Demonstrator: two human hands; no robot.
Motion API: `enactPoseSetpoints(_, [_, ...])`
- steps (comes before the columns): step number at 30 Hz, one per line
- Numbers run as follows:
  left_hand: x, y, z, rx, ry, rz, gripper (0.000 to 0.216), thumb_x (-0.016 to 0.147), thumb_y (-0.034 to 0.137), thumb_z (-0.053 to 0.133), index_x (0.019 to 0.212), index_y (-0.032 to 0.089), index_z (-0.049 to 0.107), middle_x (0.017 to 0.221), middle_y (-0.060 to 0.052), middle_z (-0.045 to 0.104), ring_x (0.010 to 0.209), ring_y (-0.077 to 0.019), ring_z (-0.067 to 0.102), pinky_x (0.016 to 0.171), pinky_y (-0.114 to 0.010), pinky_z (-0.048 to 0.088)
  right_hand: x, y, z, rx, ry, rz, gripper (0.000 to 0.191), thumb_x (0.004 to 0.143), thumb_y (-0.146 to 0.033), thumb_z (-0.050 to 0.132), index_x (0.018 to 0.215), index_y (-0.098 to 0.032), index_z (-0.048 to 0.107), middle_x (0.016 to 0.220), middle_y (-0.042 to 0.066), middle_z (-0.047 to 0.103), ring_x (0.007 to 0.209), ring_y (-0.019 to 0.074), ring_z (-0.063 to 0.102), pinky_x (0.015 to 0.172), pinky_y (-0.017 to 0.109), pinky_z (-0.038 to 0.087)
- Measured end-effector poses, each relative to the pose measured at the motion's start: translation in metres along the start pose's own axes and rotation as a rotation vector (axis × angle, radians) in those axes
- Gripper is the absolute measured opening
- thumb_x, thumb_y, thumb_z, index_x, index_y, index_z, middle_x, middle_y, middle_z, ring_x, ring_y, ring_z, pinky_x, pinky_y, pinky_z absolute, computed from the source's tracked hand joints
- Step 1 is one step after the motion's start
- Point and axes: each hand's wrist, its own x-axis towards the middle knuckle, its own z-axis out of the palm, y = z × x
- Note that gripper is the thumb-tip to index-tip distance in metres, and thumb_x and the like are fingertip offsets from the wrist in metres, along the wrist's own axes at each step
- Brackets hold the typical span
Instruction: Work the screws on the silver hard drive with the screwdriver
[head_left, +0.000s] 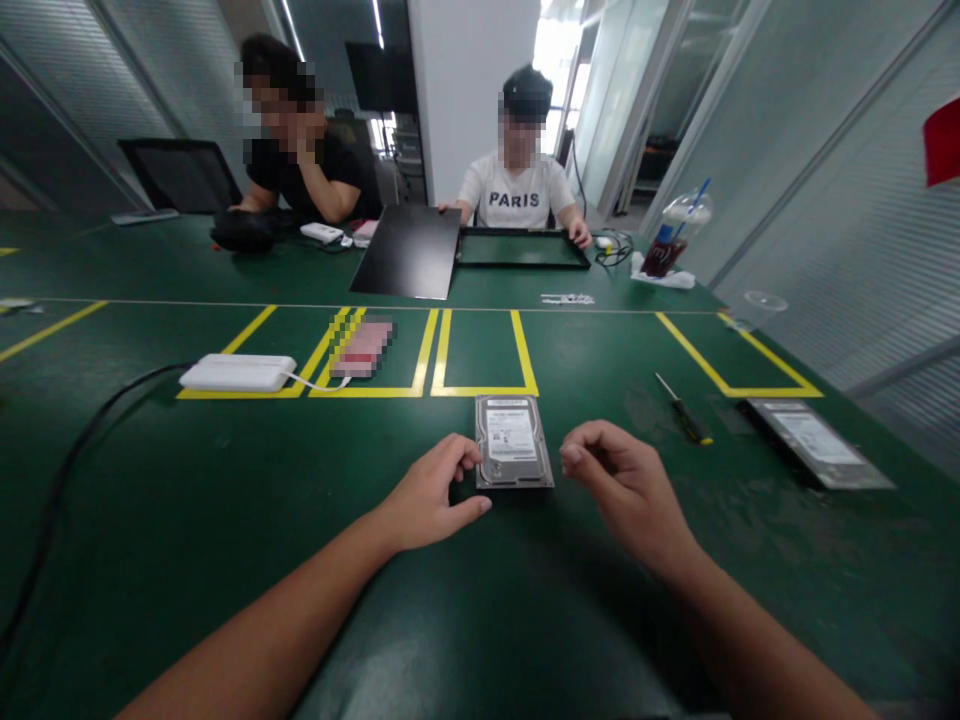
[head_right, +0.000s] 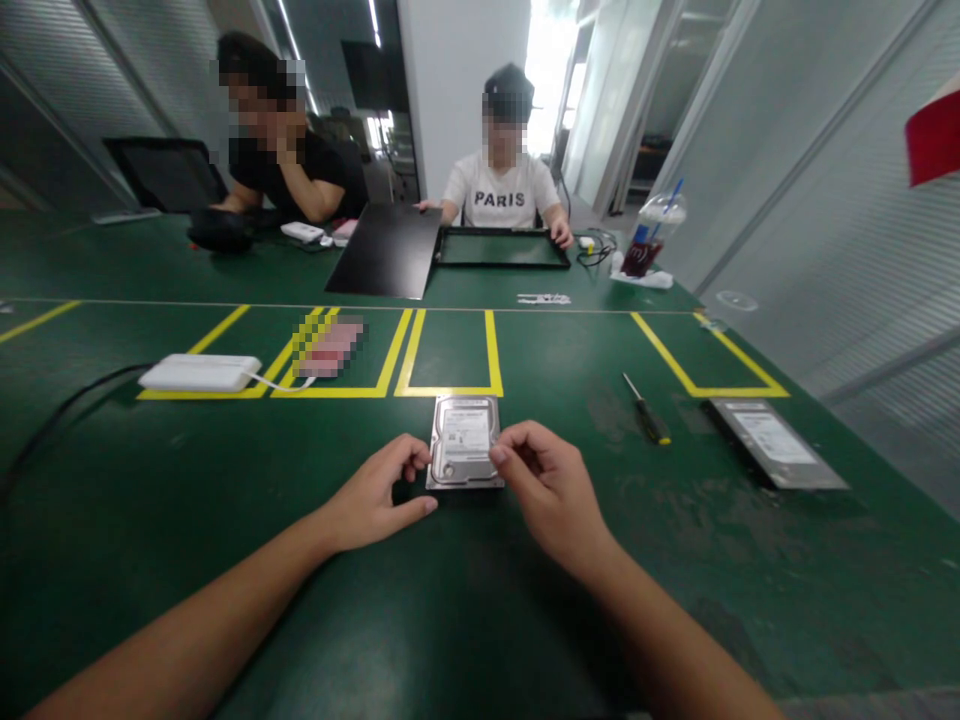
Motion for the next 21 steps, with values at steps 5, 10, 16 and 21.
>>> enactPoseSetpoints(5, [-0.001,0.004,0.004,0.074,0.15,0.045,0.017,0.086,0.028,0.064,0.096,0.02,0.053,0.09,-0.002,0.056,0.076,-0.0163,0.053,0.067,-0.029,0.045,0.004,0.03,0.015,0.121,-0.09,0.13,0.028,0.088,-0.045,0.062,0.078,-0.019,0.06,0.07,-0.001,0.058,0.066,0.0134,0.052,0.062,0.027,0.04])
enactPoseSetpoints(10, [-0.004,0.015,0.014,0.147,0.37,0.219,0.009,0.092,0.022,0.06,0.084,0.02,0.059,0.08,-0.003,0.061,0.075,-0.0168,0.057,0.066,-0.03,0.046,-0.003,0.03,0.027,0.196,-0.064,0.169,0.029,0.085,-0.046,0.066,0.075,-0.02,0.06,0.067,-0.002,0.054,0.065,0.013,0.047,0.062,0.027,0.037])
enactPoseSetpoints(16, [-0.008,0.028,0.03,0.152,0.519,0.415,0.021,0.087,0.012,0.068,0.106,0.023,0.066,0.093,-0.004,0.07,0.082,-0.0184,0.063,0.073,-0.033,0.053,-0.012,0.025,0.044,0.325,-0.067,0.187,0.03,0.084,-0.046,0.067,0.072,-0.02,0.059,0.072,-0.001,0.055,0.071,0.0141,0.047,0.069,0.028,0.038])
enactPoseSetpoints(21, [-0.009,0.028,0.032,0.161,0.534,0.44,0.027,0.083,0.005,0.07,0.103,0.023,0.068,0.093,-0.002,0.073,0.085,-0.0182,0.065,0.078,-0.036,0.053,-0.015,0.031,0.049,0.407,-0.075,0.234,0.031,0.086,-0.045,0.066,0.069,-0.021,0.057,0.065,-0.003,0.048,0.064,0.0122,0.04,0.065,0.027,0.035])
